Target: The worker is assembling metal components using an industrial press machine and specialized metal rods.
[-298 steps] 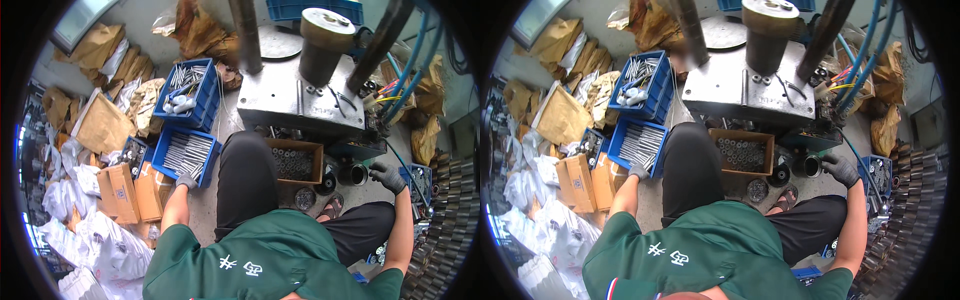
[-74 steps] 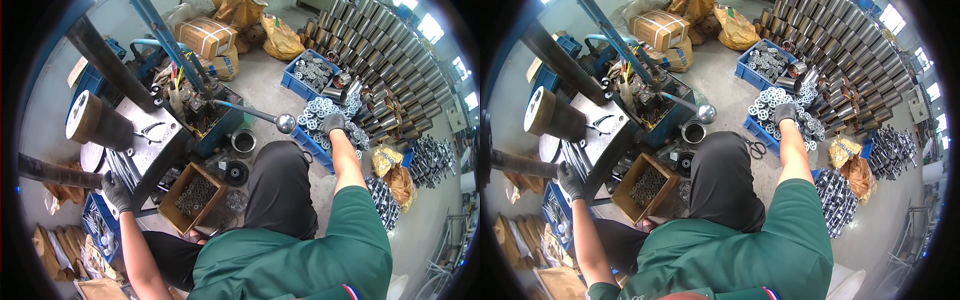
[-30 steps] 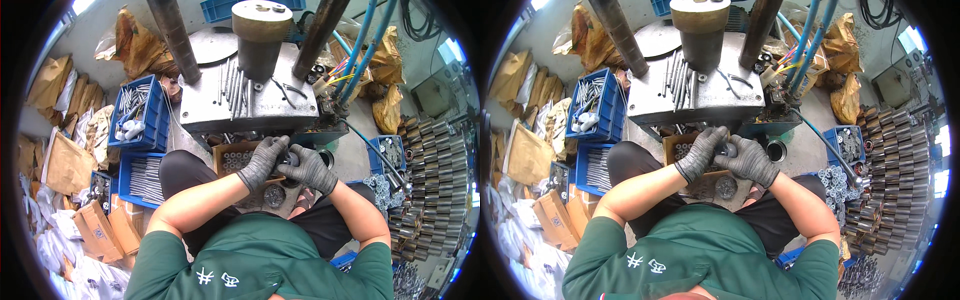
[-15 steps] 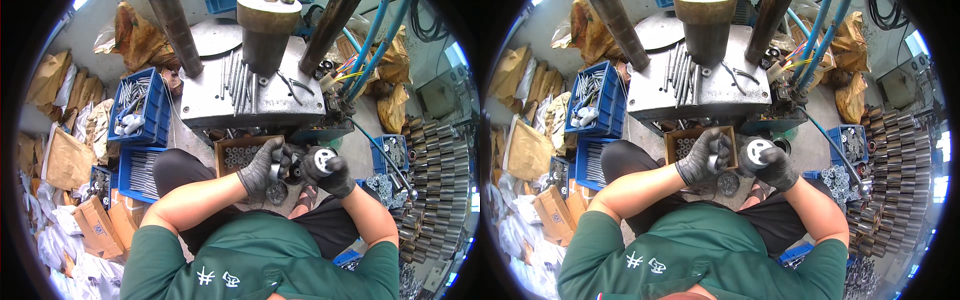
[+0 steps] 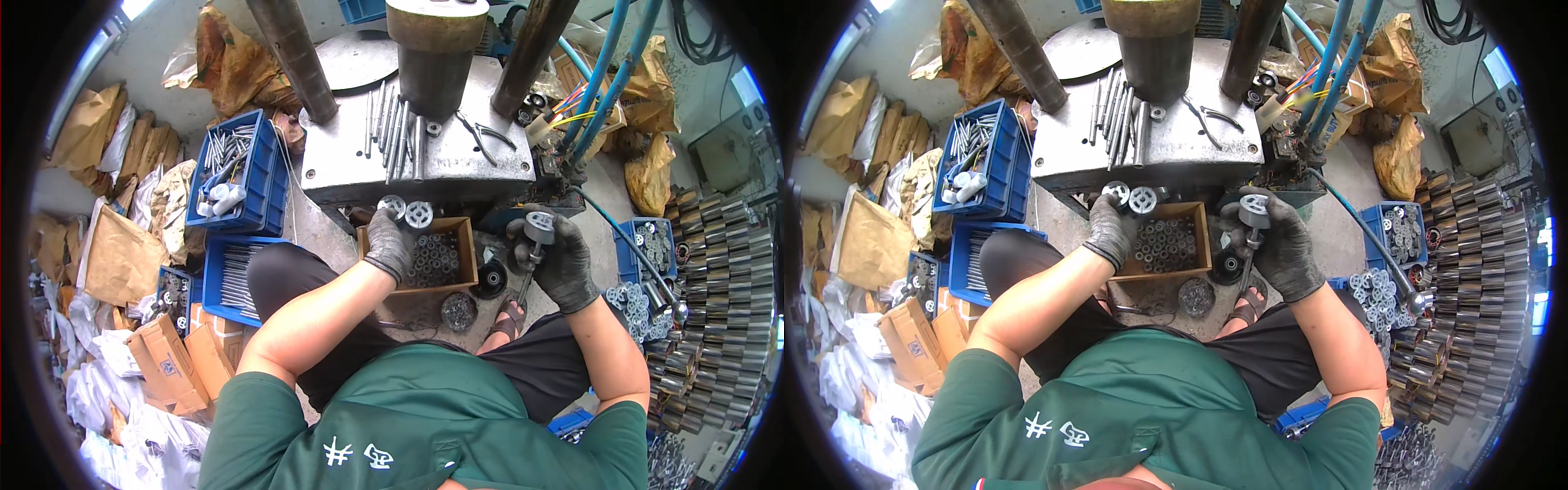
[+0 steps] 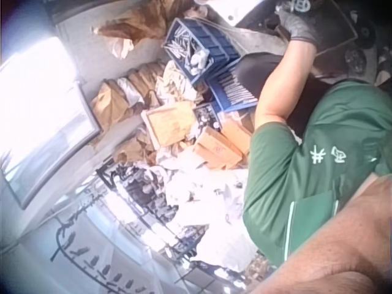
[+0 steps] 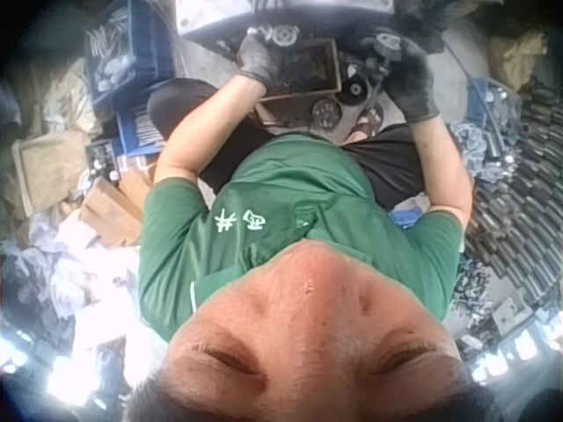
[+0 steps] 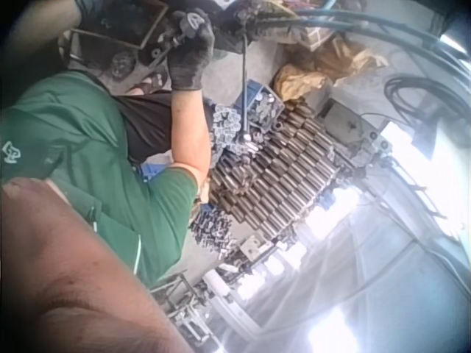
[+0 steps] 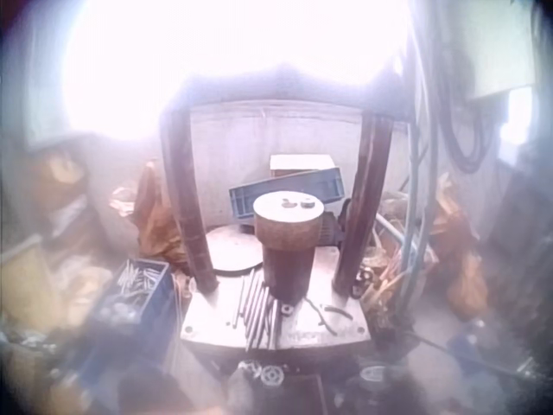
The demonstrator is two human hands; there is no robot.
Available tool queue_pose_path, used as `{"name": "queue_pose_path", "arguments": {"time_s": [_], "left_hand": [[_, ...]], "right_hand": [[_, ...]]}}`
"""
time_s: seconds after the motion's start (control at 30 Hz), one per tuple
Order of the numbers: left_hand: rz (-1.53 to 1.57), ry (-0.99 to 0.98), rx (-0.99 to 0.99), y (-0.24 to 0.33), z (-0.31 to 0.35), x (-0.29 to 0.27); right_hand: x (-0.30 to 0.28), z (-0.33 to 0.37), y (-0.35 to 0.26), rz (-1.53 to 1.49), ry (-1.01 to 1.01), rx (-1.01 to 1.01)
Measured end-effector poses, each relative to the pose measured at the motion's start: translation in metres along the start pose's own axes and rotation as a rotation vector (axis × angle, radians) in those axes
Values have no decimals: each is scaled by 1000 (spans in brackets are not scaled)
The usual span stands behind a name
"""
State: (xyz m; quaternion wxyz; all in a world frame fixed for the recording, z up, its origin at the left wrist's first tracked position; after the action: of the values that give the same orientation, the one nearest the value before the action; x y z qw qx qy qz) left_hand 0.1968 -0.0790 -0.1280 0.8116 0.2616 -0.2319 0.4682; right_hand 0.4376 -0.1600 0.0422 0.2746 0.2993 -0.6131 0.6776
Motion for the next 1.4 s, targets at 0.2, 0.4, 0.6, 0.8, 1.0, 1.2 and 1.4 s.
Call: {"name": "queue_pose_path", "arguments": {"time_s": [0.2, 0.4, 0.6, 0.8, 1.0, 1.2, 1.4], "left_hand": [[25, -53, -55, -13, -5, 15], [-469, 18, -149, -36, 14, -4], [-1360, -666, -74, -106, 86, 45], [-1220, -782, 16, -99, 113, 60], [-1292, -714, 126, -75, 119, 70], [-1367, -676, 164, -58, 118, 73], [-1393, -632, 200, -52, 114, 72]], "right_hand": [[14, -4, 3, 170, -14, -20], [4, -8, 10, 318, 21, -67], [9, -20, 22, 368, 19, -183], [46, -31, 38, 340, -75, -234], [52, -39, 35, 610, -98, -358], [64, -44, 45, 649, -150, -373], [66, -50, 44, 583, -122, -398]]}}
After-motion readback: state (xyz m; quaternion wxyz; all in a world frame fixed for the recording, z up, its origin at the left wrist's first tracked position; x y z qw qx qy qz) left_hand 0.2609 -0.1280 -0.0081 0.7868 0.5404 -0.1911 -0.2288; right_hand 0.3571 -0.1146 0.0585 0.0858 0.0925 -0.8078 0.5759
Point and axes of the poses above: each hand's wrist, its own z-axis away from the middle knuckle, its own x-axis out of the palm, y = z × x, the point moved 10 cm from there along -z, towards the middle knuckle, and after that the axes turned 12 degrees about -x, right-handed, at the moved point
